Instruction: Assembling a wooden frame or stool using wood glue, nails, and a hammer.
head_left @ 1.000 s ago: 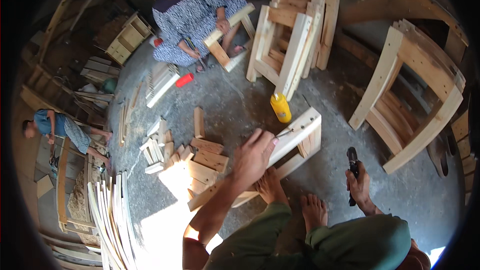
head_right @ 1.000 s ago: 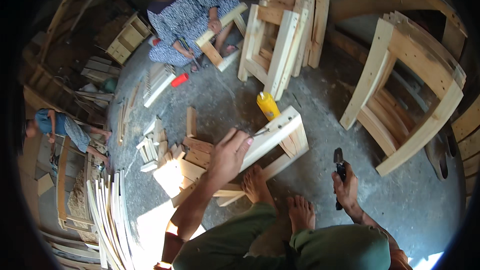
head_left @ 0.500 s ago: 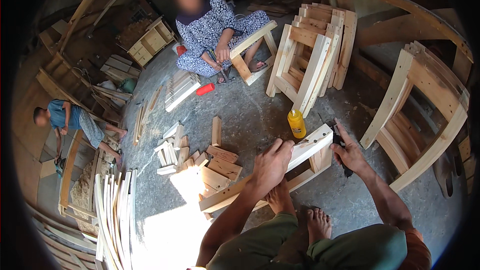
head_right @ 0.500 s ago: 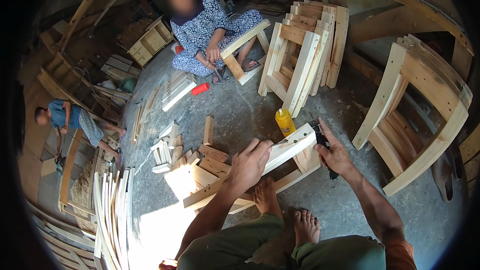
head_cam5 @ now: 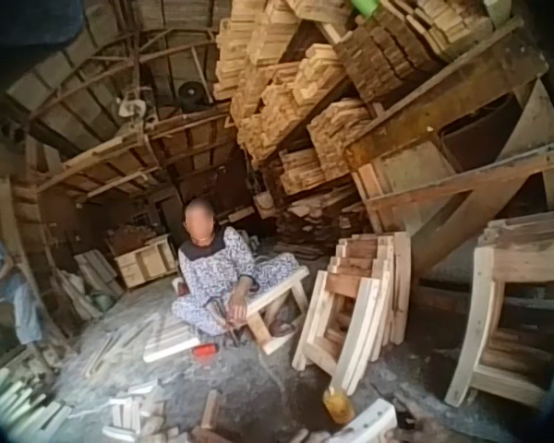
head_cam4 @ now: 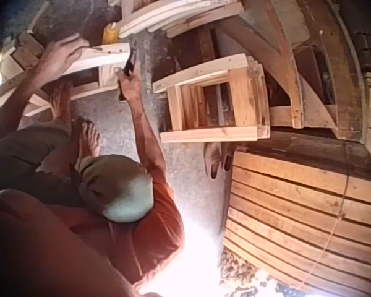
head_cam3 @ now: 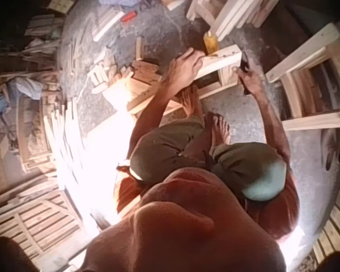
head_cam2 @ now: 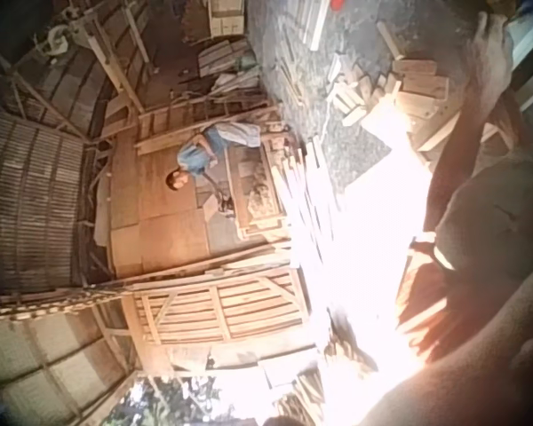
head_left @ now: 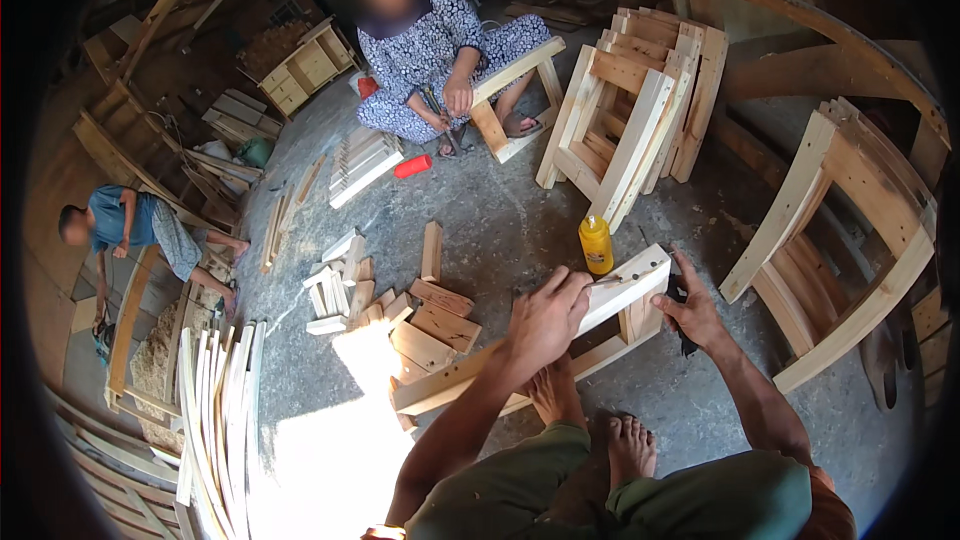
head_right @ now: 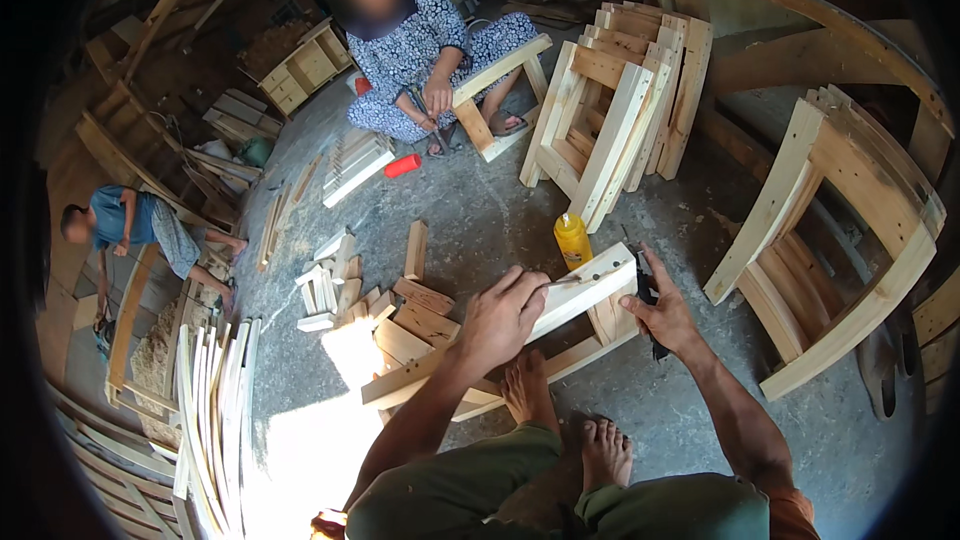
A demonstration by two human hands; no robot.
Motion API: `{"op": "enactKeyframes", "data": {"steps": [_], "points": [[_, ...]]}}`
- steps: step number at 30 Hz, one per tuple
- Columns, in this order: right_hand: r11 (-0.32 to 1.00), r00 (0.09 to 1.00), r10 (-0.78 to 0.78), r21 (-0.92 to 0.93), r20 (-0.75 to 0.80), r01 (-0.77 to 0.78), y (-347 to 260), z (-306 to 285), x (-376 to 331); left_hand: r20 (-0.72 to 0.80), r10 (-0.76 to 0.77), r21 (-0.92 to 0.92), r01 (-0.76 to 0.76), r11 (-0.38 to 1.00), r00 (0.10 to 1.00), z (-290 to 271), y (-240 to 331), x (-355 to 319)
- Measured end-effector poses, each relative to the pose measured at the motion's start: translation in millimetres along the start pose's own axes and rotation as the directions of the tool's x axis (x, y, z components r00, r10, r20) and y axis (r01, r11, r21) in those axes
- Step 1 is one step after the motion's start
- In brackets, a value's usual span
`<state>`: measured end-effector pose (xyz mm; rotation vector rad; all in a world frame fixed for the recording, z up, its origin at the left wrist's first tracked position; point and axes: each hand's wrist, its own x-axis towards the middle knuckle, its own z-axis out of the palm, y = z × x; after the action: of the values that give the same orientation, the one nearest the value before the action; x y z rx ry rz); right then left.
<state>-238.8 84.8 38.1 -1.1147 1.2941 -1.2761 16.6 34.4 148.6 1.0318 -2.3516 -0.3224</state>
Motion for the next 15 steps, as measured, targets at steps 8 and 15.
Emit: {"op": "enactKeyframes", "data": {"steps": [8, 15], "points": [[0.983, 0.986, -0.168, -0.075, -0.012, 0.167, 30.1, 4.9, 15.1, -0.015, 0.105, -0.086, -0.106, 0.991, 0.994, 18.2, -60.5, 19.3], [0.985, 0.993, -0.111, -0.140, -0.036, 0.105, 37.6, 10.7, 25.3, 0.041, -0.005, -0.110, 0.009, 0.994, 0.999, 21.0, -81.4, 40.1]]}}
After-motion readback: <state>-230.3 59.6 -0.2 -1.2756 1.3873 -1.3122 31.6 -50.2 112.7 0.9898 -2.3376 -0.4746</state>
